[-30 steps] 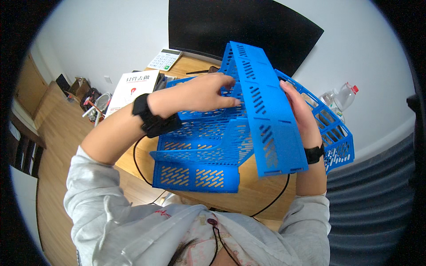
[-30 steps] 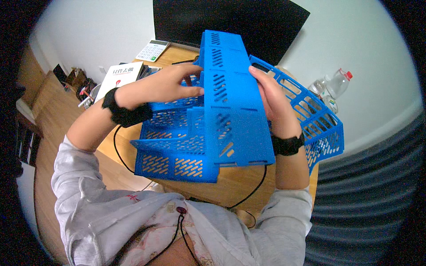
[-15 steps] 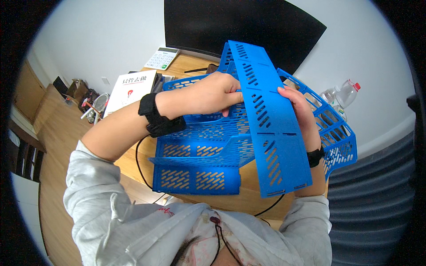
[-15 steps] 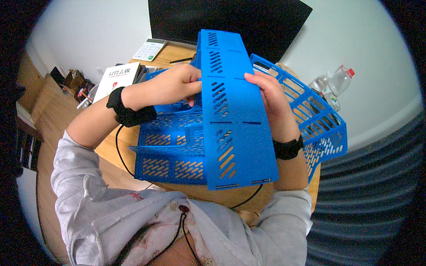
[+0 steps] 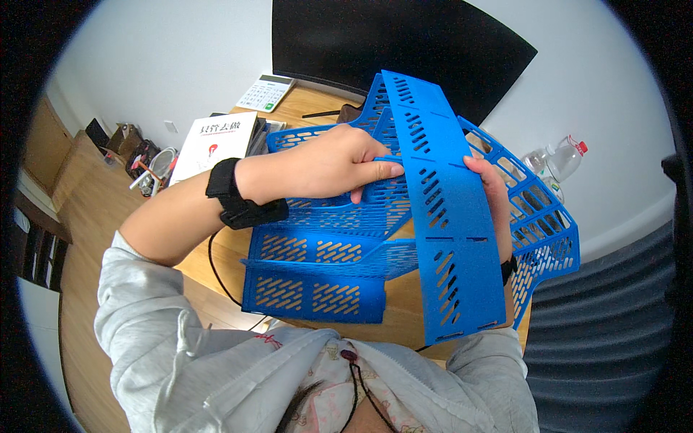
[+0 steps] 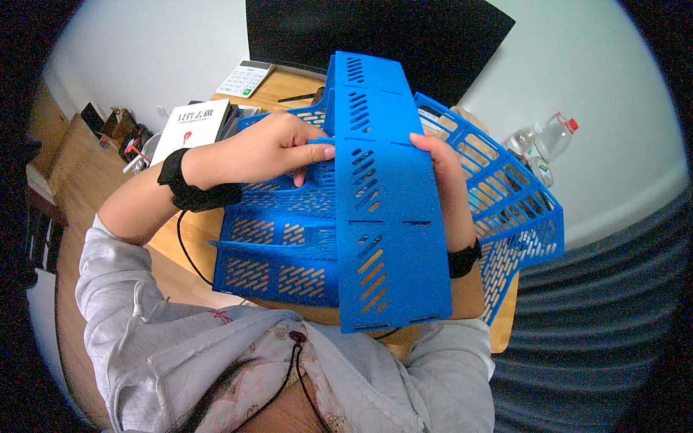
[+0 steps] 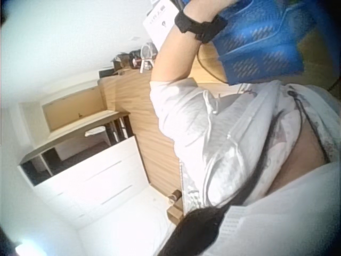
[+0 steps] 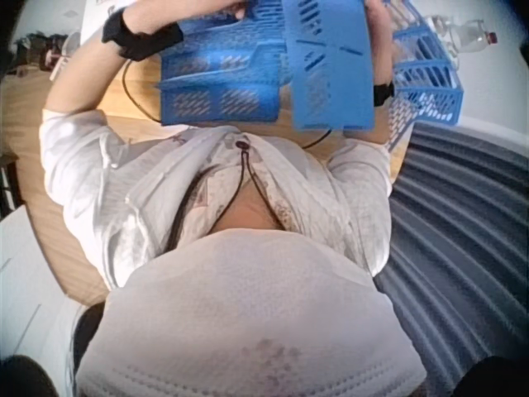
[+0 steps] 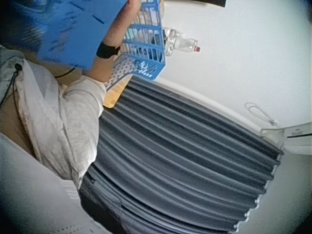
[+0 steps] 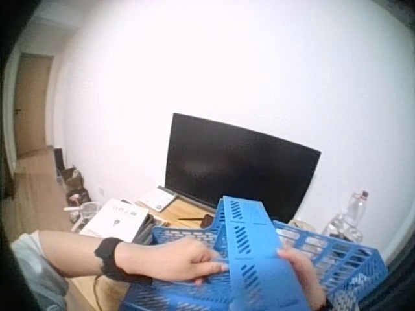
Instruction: The person assembles a blue plastic basket by snapping together multiple perforated panels. They align edges and press panels into place, forming a rectangular basket shape on a wooden table.
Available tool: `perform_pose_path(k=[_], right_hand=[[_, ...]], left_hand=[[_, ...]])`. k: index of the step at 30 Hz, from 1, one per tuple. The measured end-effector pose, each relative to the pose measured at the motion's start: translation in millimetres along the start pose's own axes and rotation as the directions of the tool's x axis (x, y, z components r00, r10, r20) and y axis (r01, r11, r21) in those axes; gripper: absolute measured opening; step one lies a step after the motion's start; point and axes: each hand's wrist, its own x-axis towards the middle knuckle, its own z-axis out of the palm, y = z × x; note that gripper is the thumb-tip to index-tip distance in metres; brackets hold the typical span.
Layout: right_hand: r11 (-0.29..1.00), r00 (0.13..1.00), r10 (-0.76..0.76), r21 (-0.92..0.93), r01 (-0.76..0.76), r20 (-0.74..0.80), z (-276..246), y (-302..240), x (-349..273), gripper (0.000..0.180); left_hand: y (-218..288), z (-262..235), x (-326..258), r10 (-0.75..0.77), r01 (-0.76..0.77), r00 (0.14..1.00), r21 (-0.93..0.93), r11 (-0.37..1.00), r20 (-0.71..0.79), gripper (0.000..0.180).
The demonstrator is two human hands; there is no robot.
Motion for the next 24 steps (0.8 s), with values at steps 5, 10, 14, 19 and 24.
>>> perform_pose_path(k=[5,10,14,19,24], right_hand=[[0.974,0.981,-0.180,-0.127,0.188,0.067,7.7,3.6,-11.1,0.048],[0.995,0.993,-0.083,-0.042,0.086,0.083,14.4,1.2,-19.3,0.053],[0.995,0.998,-0.038,-0.096,0.034,-0.040,8.2,-2.7,-13.3,0.052],[0.989,0.999,-0.003,-0.150,-0.002,-0.032,-14.3,-6.2,10.5,0.056],[0.981,0.962,-0.127,-0.112,0.157,0.241,-42.6,-21.1,47.5,0.027]], left_hand=[[2.2,-0.2,-3.3,-0.043,0.043,0.999,-0.030,0.999,0.019,0.039],[-1.6,-8.0,-5.7,-0.016,0.023,0.993,-0.066,0.998,0.113,0.048],[-9.3,-32.2,-2.7,-0.112,0.114,0.993,-0.152,0.982,0.023,0.066],[-22.4,-49.0,18.5,-0.107,0.109,0.989,0.010,0.994,-0.097,0.044],[-30.8,-40.8,35.7,-0.108,0.120,0.983,0.077,0.990,-0.148,0.041]])
